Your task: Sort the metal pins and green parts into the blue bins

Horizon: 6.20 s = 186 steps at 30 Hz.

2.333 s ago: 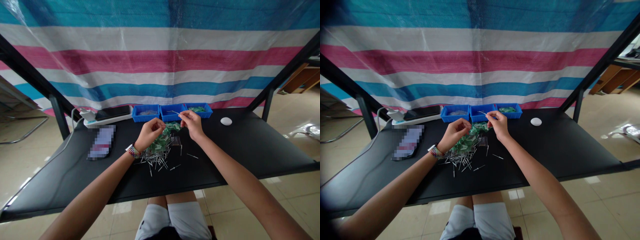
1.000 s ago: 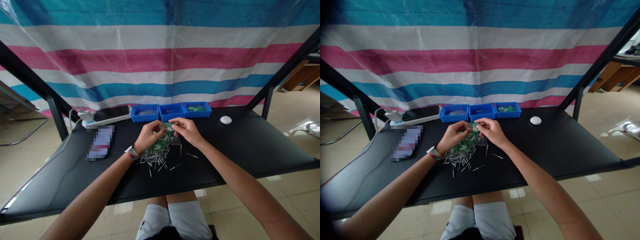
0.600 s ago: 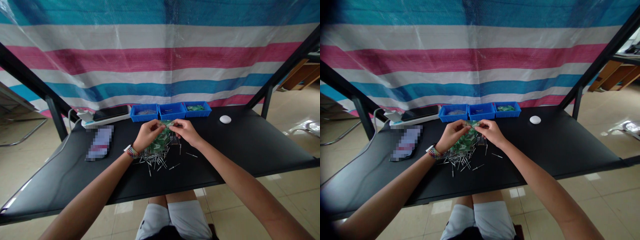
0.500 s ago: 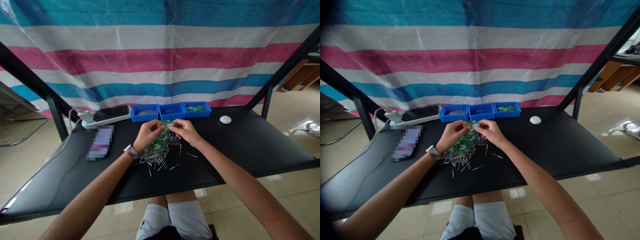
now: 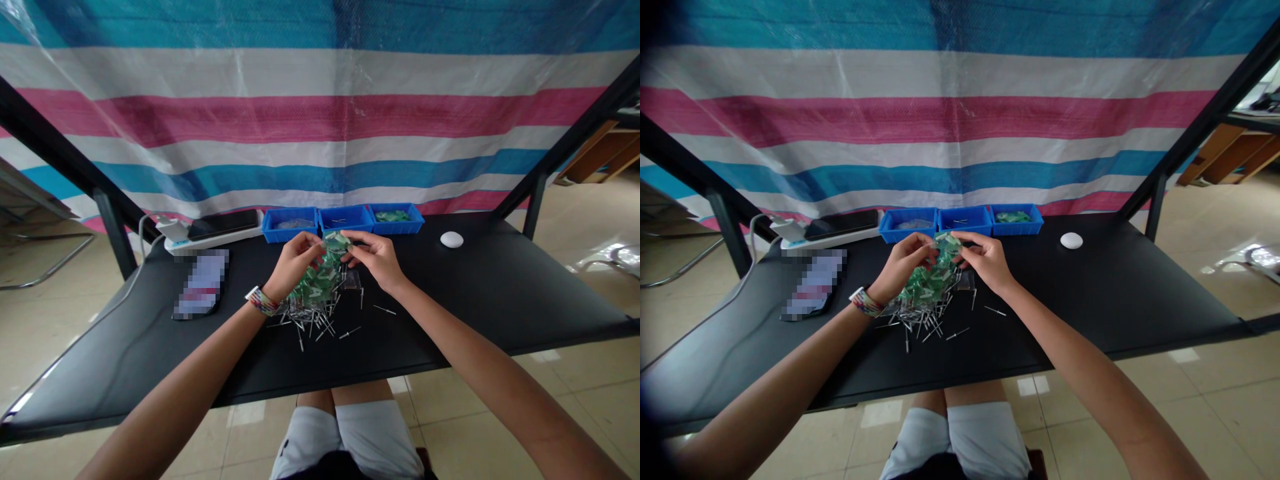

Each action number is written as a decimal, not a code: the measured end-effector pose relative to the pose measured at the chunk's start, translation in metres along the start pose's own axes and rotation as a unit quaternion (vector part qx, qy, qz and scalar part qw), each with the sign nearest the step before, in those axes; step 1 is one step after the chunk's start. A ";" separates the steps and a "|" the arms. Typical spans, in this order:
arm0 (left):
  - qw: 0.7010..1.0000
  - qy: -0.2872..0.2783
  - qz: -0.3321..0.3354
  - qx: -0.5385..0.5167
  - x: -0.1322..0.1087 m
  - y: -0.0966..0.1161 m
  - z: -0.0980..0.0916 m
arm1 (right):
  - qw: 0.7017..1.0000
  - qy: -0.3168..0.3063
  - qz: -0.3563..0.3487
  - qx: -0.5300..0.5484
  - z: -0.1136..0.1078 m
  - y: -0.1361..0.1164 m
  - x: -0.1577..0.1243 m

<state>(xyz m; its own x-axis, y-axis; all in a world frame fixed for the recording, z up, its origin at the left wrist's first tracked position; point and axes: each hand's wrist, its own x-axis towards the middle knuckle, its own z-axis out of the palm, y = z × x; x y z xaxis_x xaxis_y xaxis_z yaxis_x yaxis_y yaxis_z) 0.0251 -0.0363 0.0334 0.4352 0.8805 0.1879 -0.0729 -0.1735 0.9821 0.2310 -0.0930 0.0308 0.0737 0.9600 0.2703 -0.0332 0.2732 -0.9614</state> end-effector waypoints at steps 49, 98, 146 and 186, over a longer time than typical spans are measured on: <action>0.999 -0.029 0.011 -0.015 -0.001 0.001 0.000 | 0.758 0.188 -0.184 -0.597 -0.105 0.021 0.045; 0.996 -0.038 0.032 0.067 -0.003 0.003 0.001 | 0.909 -0.176 -0.139 -0.352 -0.031 0.001 0.009; 0.992 -0.066 0.090 0.052 -0.007 0.001 0.006 | 0.966 0.141 -0.103 -0.191 -0.041 0.038 0.045; 0.980 -0.081 0.059 0.173 -0.008 0.008 0.002 | 0.984 -0.131 -0.042 -0.115 -0.015 0.000 0.004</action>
<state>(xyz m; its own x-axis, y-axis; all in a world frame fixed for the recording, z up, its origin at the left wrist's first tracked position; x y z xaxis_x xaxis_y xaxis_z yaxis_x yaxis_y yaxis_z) 0.0225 -0.0455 0.0395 0.5808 0.7688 0.2676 0.1660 -0.4337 0.8857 0.2464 -0.0896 0.0312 -0.1930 0.9263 0.3237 0.1903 0.3590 -0.9138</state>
